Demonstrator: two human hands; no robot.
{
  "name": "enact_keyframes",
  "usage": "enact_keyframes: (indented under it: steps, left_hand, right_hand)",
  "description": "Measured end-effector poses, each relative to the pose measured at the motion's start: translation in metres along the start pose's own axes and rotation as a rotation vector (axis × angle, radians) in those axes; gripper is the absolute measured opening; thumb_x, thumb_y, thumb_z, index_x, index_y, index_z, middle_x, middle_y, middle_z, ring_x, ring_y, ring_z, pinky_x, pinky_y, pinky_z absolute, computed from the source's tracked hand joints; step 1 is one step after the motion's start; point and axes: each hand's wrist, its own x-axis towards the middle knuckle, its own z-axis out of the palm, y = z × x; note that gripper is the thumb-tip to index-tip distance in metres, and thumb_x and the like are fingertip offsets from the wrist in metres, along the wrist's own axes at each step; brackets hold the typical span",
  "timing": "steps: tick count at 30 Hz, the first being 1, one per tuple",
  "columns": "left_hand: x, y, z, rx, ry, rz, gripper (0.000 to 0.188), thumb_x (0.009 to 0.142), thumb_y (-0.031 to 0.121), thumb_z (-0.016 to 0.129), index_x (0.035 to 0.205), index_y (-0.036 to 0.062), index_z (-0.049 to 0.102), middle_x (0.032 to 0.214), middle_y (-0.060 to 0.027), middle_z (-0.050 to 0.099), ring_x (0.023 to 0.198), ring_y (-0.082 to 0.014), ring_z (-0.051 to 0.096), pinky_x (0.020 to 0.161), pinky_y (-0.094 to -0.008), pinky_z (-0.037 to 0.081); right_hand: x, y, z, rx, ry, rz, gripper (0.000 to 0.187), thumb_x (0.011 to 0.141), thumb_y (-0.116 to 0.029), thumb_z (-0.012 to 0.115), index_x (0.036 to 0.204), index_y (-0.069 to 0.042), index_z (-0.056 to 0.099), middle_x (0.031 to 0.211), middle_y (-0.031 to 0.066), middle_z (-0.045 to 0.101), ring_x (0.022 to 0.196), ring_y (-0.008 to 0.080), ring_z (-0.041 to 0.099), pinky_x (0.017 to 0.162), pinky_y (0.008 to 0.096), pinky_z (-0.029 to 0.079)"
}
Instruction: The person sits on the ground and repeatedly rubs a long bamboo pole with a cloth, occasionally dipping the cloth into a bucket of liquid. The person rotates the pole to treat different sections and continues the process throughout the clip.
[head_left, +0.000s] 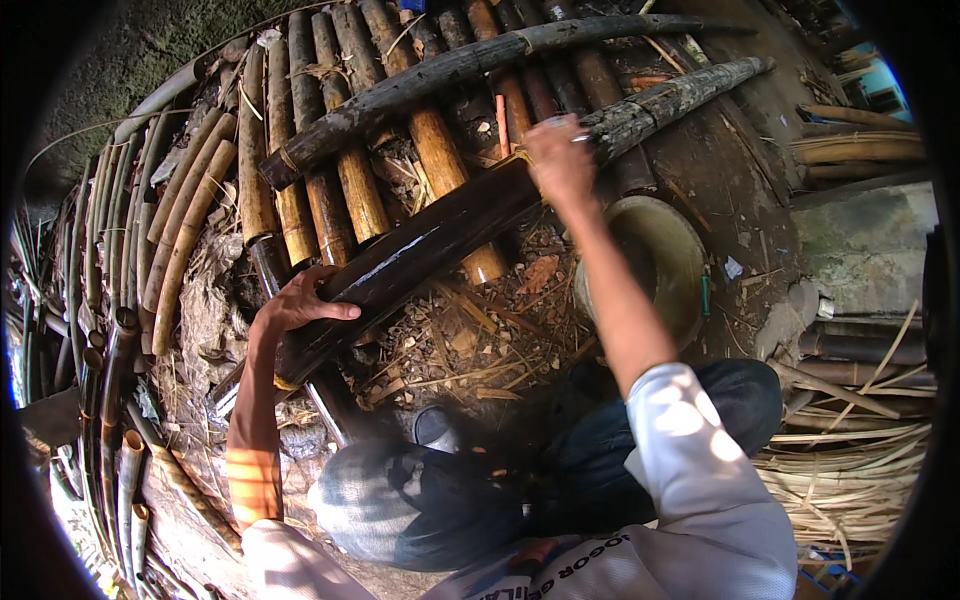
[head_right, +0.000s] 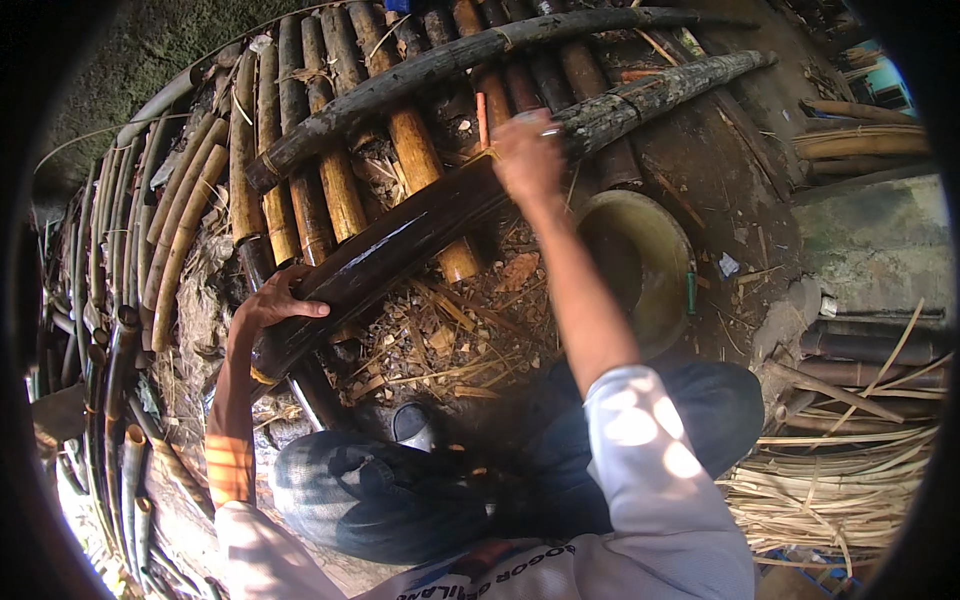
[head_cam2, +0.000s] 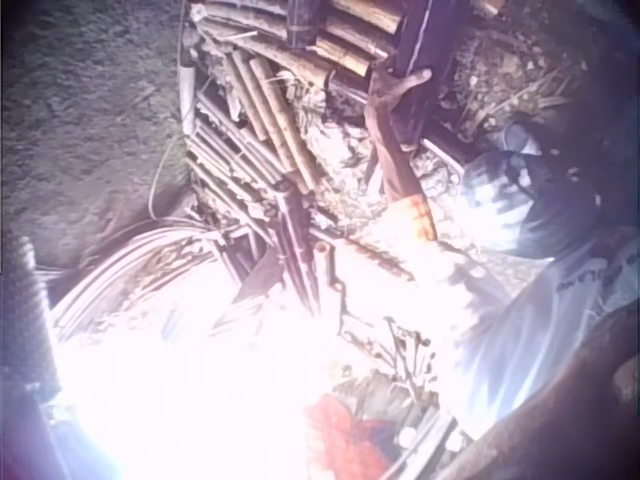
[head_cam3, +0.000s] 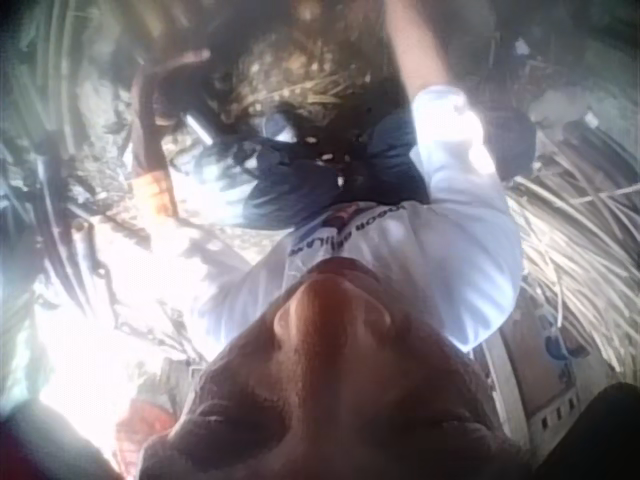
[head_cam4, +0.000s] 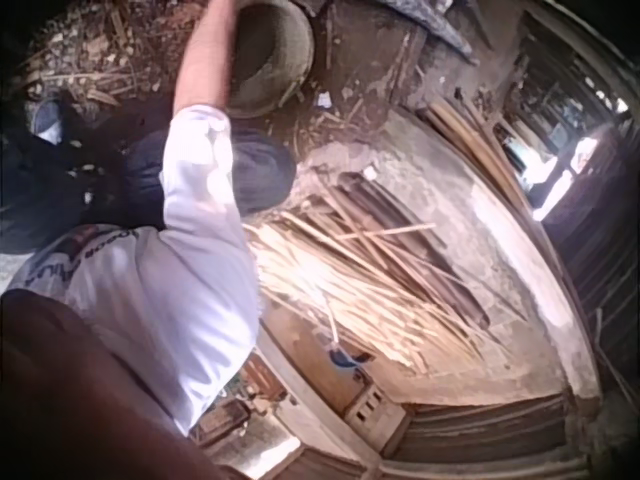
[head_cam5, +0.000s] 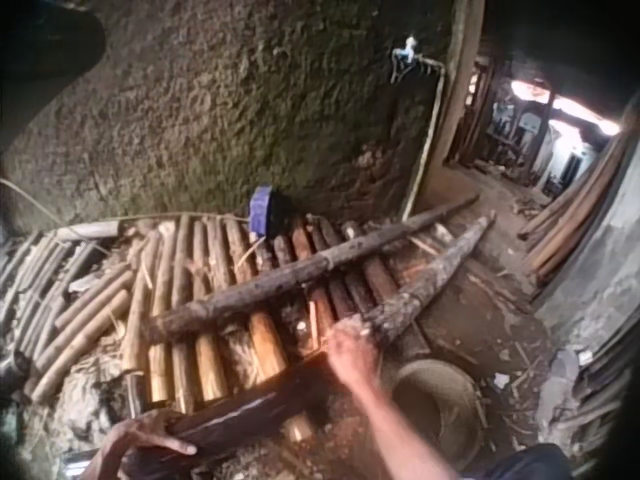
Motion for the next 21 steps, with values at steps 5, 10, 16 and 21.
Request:
enact_keyframes:
  steps: [5,10,16,21]
  left_hand:
    - [0.007,-0.035,0.002,-0.151,0.022,0.102,0.116,0.061,0.066,0.092,0.143,-0.0067,0.055,0.134,-0.0248,0.066,0.126,-0.0319,0.063,0.11,-0.0422,0.046]
    - [-0.071,-0.09,-0.015,-0.191,0.436,0.102,0.059,0.1,0.053,0.065,0.131,0.0037,0.069,0.113,-0.0149,0.077,0.109,-0.0242,0.072,0.095,-0.0384,0.053]
    - [-0.146,-0.245,0.034,-0.214,1.069,-0.191,0.076,0.108,0.064,0.034,0.123,0.0009,0.073,0.102,-0.0233,0.076,0.103,-0.0324,0.072,0.093,-0.0409,0.051]
    - [-0.132,-0.207,0.026,-0.918,0.946,-0.148,0.095,0.101,0.079,0.018,0.139,0.0045,0.064,0.118,-0.0193,0.07,0.107,-0.0301,0.067,0.098,-0.0412,0.051]
  right_hand:
    - [-0.111,-0.15,0.076,0.093,0.16,-0.559,0.021,0.101,-0.033,0.059,0.107,-0.02,0.075,0.11,0.0133,0.074,0.114,0.0388,0.067,0.101,0.0614,0.051]
    - [-0.06,-0.104,0.004,-0.154,-0.133,-0.145,0.035,0.107,-0.041,0.048,0.118,-0.018,0.073,0.139,0.0135,0.062,0.11,0.0388,0.068,0.089,0.0518,0.056]
    - [-0.003,-0.087,0.025,-0.314,-0.175,-0.048,0.047,0.103,-0.049,0.043,0.119,-0.018,0.075,0.129,0.016,0.07,0.116,0.0426,0.067,0.098,0.0563,0.053]
    - [-0.135,-0.258,0.101,-0.083,-0.278,-0.523,0.039,0.101,-0.043,0.048,0.092,-0.019,0.077,0.092,0.0068,0.072,0.08,0.0237,0.072,0.067,0.0419,0.059]
